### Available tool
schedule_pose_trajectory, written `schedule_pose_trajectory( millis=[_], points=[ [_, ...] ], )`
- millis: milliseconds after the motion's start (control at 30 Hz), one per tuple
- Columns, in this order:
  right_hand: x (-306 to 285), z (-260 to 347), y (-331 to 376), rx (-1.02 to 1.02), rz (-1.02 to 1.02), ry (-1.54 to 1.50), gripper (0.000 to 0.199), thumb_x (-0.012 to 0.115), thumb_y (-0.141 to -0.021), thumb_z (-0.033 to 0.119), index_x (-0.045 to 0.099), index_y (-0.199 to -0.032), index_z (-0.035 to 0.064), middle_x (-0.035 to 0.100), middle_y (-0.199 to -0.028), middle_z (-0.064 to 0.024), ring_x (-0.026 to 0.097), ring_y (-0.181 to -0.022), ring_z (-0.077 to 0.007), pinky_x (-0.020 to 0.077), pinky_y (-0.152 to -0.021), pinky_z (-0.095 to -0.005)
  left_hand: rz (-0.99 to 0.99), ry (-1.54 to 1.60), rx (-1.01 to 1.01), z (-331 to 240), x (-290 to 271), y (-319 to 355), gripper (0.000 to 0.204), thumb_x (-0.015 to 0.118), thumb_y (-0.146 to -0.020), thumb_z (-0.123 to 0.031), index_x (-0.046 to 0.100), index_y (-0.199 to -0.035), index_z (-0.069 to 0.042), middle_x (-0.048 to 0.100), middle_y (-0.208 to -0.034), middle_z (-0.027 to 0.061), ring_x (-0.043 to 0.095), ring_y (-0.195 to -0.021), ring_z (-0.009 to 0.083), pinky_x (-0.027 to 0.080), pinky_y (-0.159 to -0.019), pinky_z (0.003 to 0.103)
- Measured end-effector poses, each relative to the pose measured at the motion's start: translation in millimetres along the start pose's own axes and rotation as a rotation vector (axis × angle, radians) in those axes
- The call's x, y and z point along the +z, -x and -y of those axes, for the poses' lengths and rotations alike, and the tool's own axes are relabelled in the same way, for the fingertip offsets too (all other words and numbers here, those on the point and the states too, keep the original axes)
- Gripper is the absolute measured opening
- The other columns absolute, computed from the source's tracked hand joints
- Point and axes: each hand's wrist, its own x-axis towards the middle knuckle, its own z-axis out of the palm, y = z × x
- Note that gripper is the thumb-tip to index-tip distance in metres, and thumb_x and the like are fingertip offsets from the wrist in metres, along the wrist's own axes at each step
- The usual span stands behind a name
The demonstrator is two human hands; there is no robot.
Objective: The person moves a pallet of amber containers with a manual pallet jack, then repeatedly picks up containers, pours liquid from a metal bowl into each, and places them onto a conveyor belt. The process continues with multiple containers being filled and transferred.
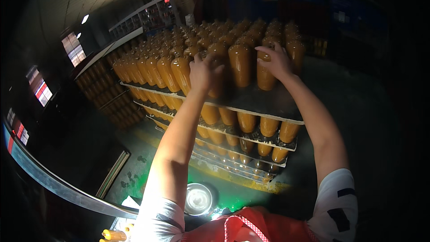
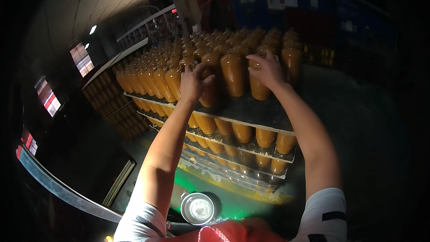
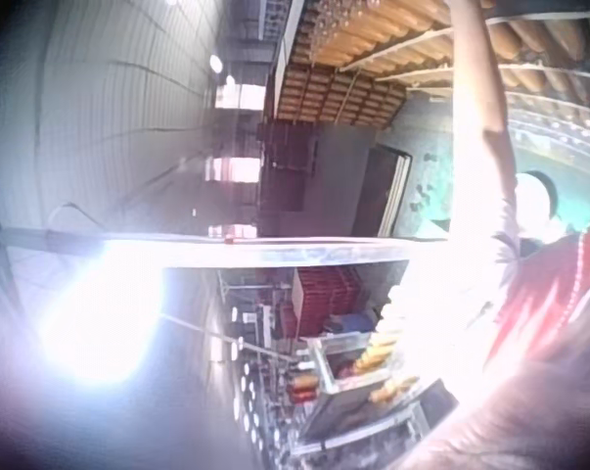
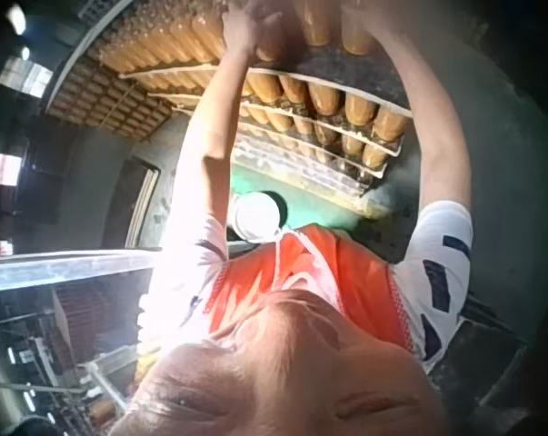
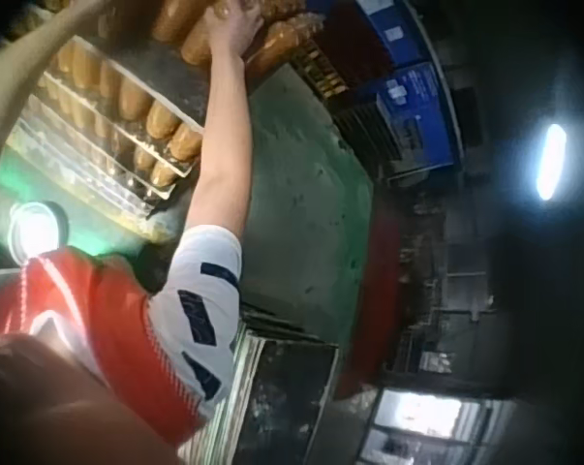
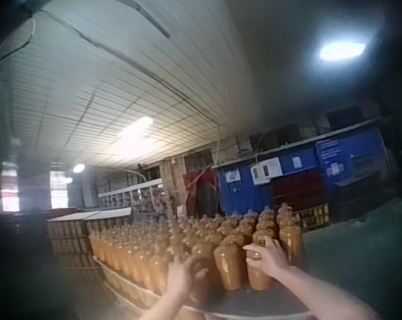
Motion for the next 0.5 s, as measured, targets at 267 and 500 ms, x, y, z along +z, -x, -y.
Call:
schedule_pose_trajectory(
  millis=[267,500],
  points=[
    [-28.8,63.7,111.2,0.031,-0.131,-0.853,0.049,0.069,-0.088,0.017,0.060,-0.135,0.0072,0.055,-0.135,-0.0113,0.055,-0.119,-0.0223,0.0450,-0.103,-0.0346,-0.300,0.798,-0.583,45.6,-127.5,155.8,0.042,0.071,-0.086,-0.007,0.064,-0.127,-0.004,0.064,-0.124,0.0112,0.062,-0.112,0.0219,0.048,-0.097,0.033],
    [111.3,135.5,242.7,0.943,0.477,-1.668,0.054,0.063,-0.091,0.036,0.057,-0.138,0.0089,0.057,-0.133,-0.0111,0.053,-0.123,-0.0237,0.0440,-0.105,-0.0382,-0.473,1.587,-1.173,188.0,-102.0,364.3,0.040,0.056,-0.100,-0.037,0.058,-0.127,-0.007,0.064,-0.121,0.0086,0.063,-0.110,0.0248,0.053,-0.097,0.041]
  ],
)
